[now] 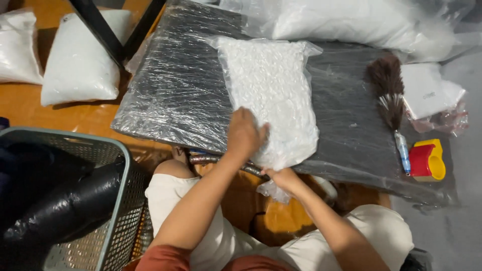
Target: The person places a pillow inside a plastic bag, uses a vacuum hose to remove the air to compress the pillow, and then seals the bag using tape.
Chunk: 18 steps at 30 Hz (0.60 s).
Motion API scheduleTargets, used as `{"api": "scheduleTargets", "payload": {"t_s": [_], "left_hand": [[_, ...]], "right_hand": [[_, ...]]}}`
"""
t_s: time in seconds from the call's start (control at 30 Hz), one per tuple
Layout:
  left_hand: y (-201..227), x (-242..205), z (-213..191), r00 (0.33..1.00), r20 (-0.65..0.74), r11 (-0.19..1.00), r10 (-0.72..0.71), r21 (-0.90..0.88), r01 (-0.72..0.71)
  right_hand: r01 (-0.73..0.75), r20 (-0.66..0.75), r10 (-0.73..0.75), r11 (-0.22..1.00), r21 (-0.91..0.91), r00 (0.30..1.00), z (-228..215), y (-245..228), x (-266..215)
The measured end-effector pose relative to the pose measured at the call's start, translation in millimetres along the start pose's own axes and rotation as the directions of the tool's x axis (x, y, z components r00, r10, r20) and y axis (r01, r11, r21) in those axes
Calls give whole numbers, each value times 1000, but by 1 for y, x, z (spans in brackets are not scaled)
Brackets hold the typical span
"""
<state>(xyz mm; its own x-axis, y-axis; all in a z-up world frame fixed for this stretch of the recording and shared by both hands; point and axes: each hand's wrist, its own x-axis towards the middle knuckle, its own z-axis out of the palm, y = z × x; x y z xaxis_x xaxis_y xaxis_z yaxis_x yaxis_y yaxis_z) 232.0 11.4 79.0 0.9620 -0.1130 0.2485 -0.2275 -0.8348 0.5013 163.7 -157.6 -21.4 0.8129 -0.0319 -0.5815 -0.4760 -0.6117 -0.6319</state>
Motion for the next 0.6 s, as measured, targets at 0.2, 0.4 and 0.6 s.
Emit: {"api": "scheduleTargets", "payload": {"t_s": [0.2, 0.4, 0.6], "left_hand": [[-36, -6, 12, 831, 326, 757, -451, -354, 549], [-11, -7, 5, 750, 414, 419, -515, -642, 642], [20, -1, -18, 787, 252, 367, -563, -777, 511]], "right_hand": [[14, 4, -14, 997, 73, 1000, -21, -34, -31], [79, 27, -79, 996, 29, 996, -41, -67, -73], [70, 31, -66, 988, -138, 997, -50, -68, -72]]}}
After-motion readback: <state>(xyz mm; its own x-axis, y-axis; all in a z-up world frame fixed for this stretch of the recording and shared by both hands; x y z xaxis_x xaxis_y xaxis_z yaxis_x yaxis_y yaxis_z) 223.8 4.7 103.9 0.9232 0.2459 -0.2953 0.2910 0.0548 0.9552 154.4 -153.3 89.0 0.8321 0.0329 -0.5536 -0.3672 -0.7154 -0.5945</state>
